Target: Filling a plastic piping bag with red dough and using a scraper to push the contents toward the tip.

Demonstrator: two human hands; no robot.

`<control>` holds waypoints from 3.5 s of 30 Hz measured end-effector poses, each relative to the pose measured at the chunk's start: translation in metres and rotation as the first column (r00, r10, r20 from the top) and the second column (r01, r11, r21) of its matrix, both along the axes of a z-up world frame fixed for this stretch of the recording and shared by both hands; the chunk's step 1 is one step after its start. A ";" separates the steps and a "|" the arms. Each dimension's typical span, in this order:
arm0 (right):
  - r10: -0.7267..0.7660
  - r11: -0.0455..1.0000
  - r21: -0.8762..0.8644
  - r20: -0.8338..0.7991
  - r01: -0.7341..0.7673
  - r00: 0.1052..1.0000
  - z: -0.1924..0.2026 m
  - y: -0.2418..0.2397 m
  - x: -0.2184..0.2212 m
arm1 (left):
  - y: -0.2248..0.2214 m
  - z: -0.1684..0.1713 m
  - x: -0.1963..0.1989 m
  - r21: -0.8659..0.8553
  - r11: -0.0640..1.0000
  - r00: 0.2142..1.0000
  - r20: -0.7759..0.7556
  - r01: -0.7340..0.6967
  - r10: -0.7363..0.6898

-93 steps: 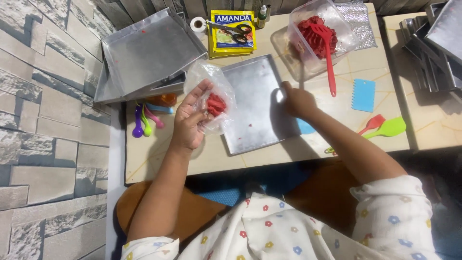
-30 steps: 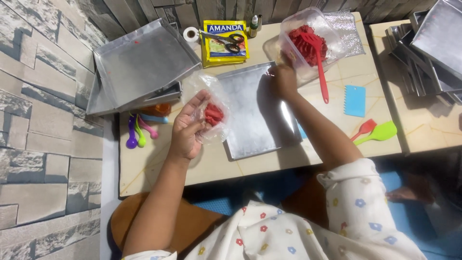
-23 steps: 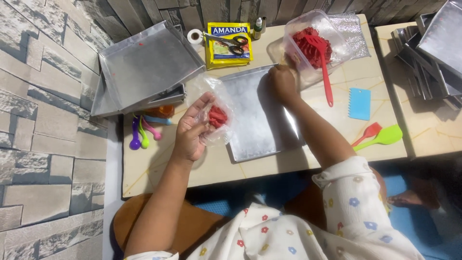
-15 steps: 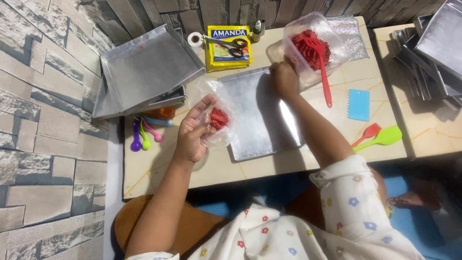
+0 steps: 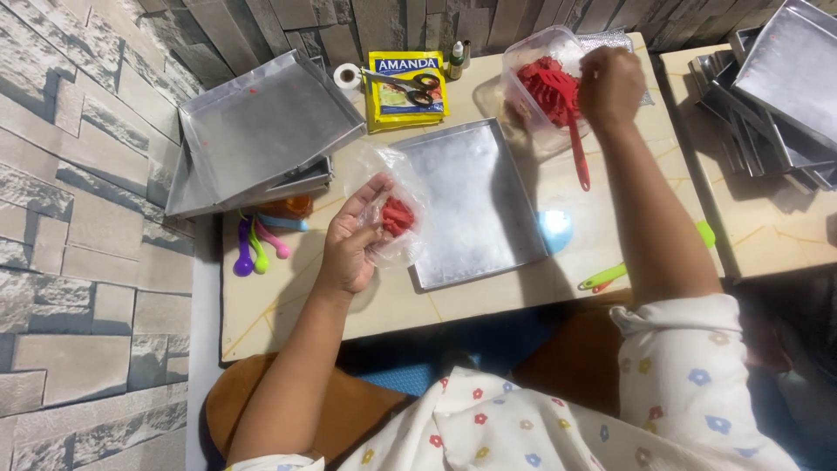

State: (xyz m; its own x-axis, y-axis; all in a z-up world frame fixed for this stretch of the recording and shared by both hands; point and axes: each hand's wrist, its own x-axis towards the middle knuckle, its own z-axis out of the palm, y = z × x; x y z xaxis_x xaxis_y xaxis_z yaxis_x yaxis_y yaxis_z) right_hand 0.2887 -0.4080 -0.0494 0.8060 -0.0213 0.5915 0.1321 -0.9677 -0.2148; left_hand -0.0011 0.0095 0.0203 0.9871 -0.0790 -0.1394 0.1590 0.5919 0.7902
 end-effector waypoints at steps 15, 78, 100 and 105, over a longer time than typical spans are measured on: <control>0.509 0.812 0.498 -0.347 -0.305 0.788 0.029 0.058 -0.124 | -0.004 -0.027 0.004 -0.090 0.996 0.996 0.084 0.028 -0.020; 0.697 -0.275 0.905 -0.044 0.324 0.715 0.019 0.190 -0.203 | -0.067 -0.026 -0.022 0.829 0.470 0.905 -0.094 0.302 -0.415; 0.831 -0.235 0.960 0.117 0.153 0.545 0.006 0.224 -0.251 | -0.072 -0.077 -0.011 0.611 0.739 0.958 -0.154 0.284 -0.241; 0.577 0.227 0.925 -0.380 0.304 0.724 0.012 0.231 -0.268 | -0.075 -0.123 -0.014 0.715 0.665 0.969 -0.074 0.215 -0.234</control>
State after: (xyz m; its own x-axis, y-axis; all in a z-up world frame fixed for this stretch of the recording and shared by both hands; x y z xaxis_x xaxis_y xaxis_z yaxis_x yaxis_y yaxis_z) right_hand 0.0208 -0.1767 -0.0371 0.9432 -0.0042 -0.3321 -0.3319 0.0249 -0.9430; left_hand -0.0149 -0.0658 -0.1027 0.9564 -0.1849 -0.2262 0.1877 -0.2043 0.9607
